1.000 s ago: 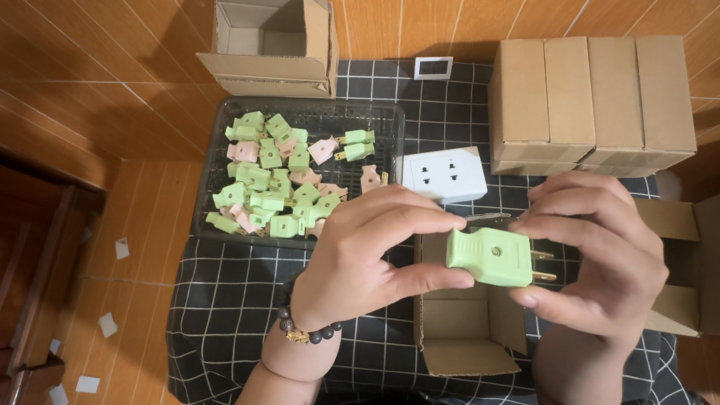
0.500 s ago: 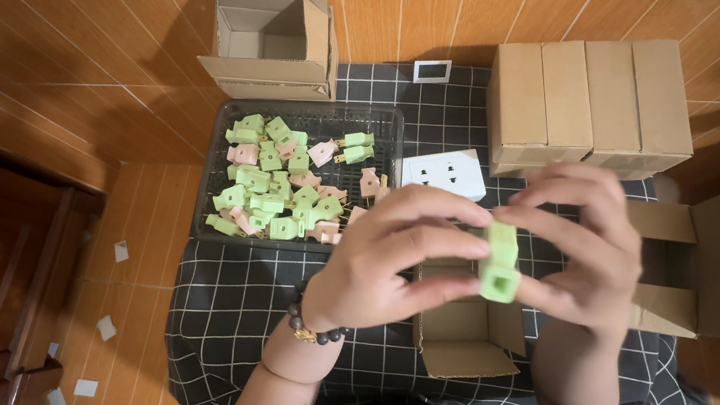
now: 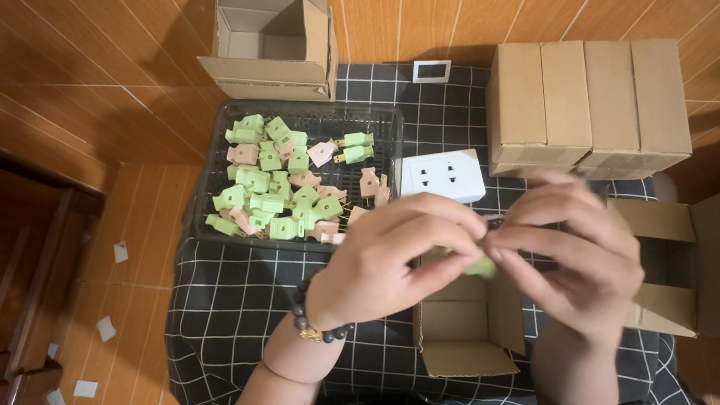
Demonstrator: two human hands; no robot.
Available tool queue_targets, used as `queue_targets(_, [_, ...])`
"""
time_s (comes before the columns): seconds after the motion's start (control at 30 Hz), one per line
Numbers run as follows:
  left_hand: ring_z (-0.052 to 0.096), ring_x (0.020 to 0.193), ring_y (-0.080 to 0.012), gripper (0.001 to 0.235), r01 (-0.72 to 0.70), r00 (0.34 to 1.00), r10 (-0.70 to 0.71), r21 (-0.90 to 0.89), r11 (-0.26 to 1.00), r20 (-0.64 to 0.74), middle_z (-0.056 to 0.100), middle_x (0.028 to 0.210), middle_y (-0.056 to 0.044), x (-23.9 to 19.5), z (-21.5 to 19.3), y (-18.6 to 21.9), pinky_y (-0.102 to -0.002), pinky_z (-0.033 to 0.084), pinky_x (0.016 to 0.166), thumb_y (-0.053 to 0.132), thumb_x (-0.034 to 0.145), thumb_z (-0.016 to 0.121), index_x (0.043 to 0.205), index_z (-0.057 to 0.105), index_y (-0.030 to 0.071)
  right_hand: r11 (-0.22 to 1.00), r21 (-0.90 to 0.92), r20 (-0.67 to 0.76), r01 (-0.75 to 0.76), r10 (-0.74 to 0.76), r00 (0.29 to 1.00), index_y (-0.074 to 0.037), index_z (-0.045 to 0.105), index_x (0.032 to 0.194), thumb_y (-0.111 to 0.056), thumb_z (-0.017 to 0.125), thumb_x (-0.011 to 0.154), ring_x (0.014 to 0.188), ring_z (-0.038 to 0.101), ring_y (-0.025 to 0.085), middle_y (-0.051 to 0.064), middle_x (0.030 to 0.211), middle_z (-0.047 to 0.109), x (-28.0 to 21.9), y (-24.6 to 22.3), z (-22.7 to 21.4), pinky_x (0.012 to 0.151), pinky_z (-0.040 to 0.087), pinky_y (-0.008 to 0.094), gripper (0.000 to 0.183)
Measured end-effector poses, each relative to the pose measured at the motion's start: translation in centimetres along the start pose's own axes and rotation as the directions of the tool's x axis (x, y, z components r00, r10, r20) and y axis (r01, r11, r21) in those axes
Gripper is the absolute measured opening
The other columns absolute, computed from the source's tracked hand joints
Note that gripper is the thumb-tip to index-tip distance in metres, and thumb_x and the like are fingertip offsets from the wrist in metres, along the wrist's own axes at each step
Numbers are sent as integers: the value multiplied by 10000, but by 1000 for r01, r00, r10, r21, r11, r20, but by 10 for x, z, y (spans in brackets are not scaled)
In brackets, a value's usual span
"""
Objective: The person picks up and places plastic plug housing components into cardboard boxes by hand, handling green and pink components one at a time from a tray and placing them into partitioned sections within the boxes.
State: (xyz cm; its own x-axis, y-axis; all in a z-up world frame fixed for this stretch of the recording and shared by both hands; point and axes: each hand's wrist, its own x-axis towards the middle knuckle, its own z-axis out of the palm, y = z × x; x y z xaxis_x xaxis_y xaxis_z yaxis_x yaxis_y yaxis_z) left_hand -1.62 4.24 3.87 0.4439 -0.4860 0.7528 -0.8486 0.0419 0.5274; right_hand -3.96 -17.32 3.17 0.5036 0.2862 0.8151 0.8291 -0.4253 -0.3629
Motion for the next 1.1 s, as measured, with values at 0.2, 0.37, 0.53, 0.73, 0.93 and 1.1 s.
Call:
queue_targets(0.2, [674,982,-219,173,72,994,-85,167,983,72,649,1125,-119,-8,8,-16,-305,605,948,84,970,758,1072,628,33,992,-67,-60,-104,101,993,-6,739,993,-26,781,958,931,659,244,134,989,691,-18,18,-9,862,577,313,58])
queue_targets(0.37, [727,936,-171,160,104,895,-201,252,962,399,740,1091,-102,-19,26,-18,-260,650,854,148,998,705,1125,704,51,988,-45,-213,-149,136,968,47,699,990,-30,715,1021,904,658,282,188,960,680,-27,26,-25,843,587,356,85])
queue_targets(0.53, [646,533,-170,206,99,299,-435,425,900,850,656,671,-52,-58,115,-47,-314,537,429,-1,1007,575,840,671,70,995,-65,-208,-79,64,976,112,663,950,-75,695,986,860,617,344,213,887,624,-22,21,-28,807,537,454,193])
queue_targets(0.73, [704,781,-257,328,-84,293,-522,566,820,801,723,955,-89,-160,203,-107,-368,525,474,13,837,619,1143,650,129,998,-57,-176,-27,17,984,102,669,935,-67,677,988,859,621,346,238,922,639,-32,27,-41,832,537,470,177])
queue_targets(0.93, [690,904,-272,369,-96,25,-671,670,736,741,663,1170,-146,-128,208,-101,-345,561,614,4,1009,447,1241,694,148,995,-86,-136,-52,40,990,110,674,963,-107,669,989,900,624,375,240,931,636,-35,23,-47,988,561,581,218])
queue_targets(1.1, [687,851,-304,249,26,122,-604,606,795,788,640,1089,-159,-107,176,-87,-385,593,590,11,958,600,1195,655,61,997,-79,-100,-7,-1,995,105,661,998,-133,650,1022,904,619,378,248,943,630,-40,27,-55,979,571,589,238])
